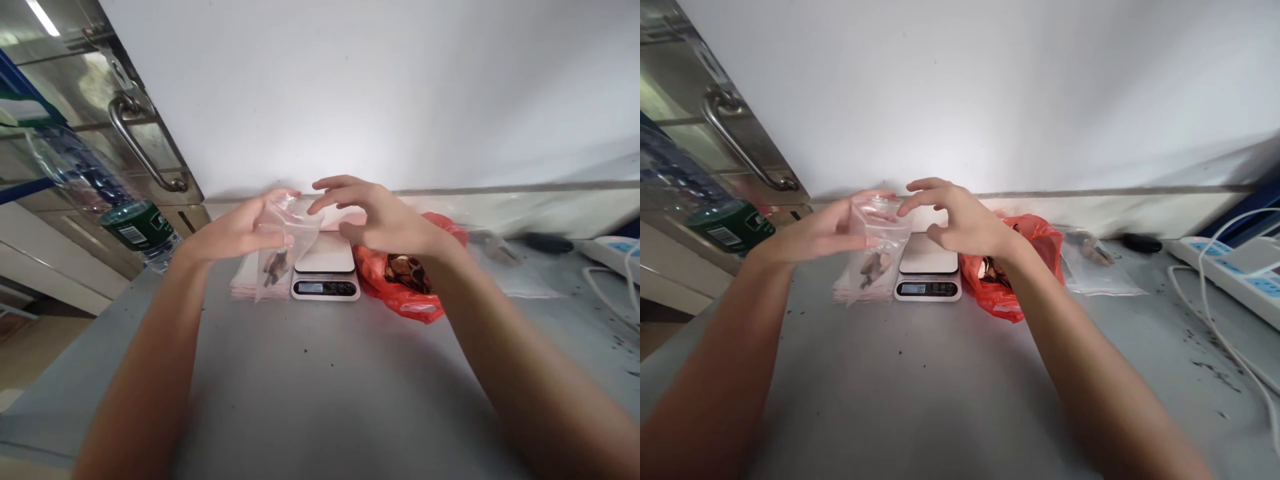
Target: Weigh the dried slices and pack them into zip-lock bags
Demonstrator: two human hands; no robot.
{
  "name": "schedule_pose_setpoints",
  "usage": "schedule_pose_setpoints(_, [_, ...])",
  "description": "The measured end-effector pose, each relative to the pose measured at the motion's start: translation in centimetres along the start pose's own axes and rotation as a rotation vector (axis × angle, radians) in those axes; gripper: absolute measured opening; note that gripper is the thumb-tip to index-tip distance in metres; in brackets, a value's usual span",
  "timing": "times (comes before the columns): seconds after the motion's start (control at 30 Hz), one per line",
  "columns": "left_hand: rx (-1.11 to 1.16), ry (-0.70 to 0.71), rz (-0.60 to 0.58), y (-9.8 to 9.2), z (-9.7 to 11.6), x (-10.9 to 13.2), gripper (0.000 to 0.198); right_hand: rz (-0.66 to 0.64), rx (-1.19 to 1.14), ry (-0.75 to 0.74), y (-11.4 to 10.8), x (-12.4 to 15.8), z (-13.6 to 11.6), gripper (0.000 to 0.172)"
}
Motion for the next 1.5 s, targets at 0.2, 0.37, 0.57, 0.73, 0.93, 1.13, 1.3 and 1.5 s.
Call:
schedule_pose_setpoints(0.2, [0.44, 0.002, 0.02, 0.6, 0.7, -0.4, 0.084, 0.065, -0.046, -0.095, -1.5, 0.6, -2.2, 0.005])
schedule_pose_setpoints(0.37, [0.273, 0.018, 0.158, 1.0, 1.9, -0.2, 0.061, 0.107, -0.099, -0.041, -2.2, 0.9, -3.2, 0.019])
schedule_pose_setpoints(0.57, [0.179, 0.037, 0.359, 1.2, 2.3, -0.1, 0.038, 0.041, -0.107, 0.148, -3.5, 1.6, -2.3, 0.024])
schedule_pose_setpoints(0.73, [0.216, 0.07, 0.514, 1.6, 2.3, -0.7, 0.023, 0.123, -0.188, 0.165, -4.1, 2.2, -2.1, 0.027])
schedule_pose_setpoints(0.93, [0.306, 0.112, 0.52, 2.1, 2.6, -1.0, 0.014, 0.002, -0.066, 0.191, -4.4, 2.3, -1.7, 0.028])
schedule_pose_setpoints(1.13, [0.328, 0.035, 0.464, 1.9, 2.6, -0.8, 0.013, 0.02, 0.007, 0.151, -4.9, 2.4, -1.7, 0.028])
schedule_pose_setpoints(1.3, [0.289, 0.03, 0.4, 1.6, 2.4, -0.8, 0.017, 0.037, -0.01, 0.134, -5.1, 2.6, -1.8, 0.023])
schedule_pose_setpoints(1.5, [0.331, -0.034, 0.399, 1.7, 2.2, -0.9, 0.02, -0.007, -0.026, 0.124, -5.4, 2.8, -1.9, 0.027])
Point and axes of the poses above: each hand's wrist, its own x-axis away from the middle knuckle, its own y-axis out of the palm, z = x × y, the point moved 1 cm from there along -x, towards the middle knuckle, and after that the axes turned 2 degrees about x, right-handed, at the moved point
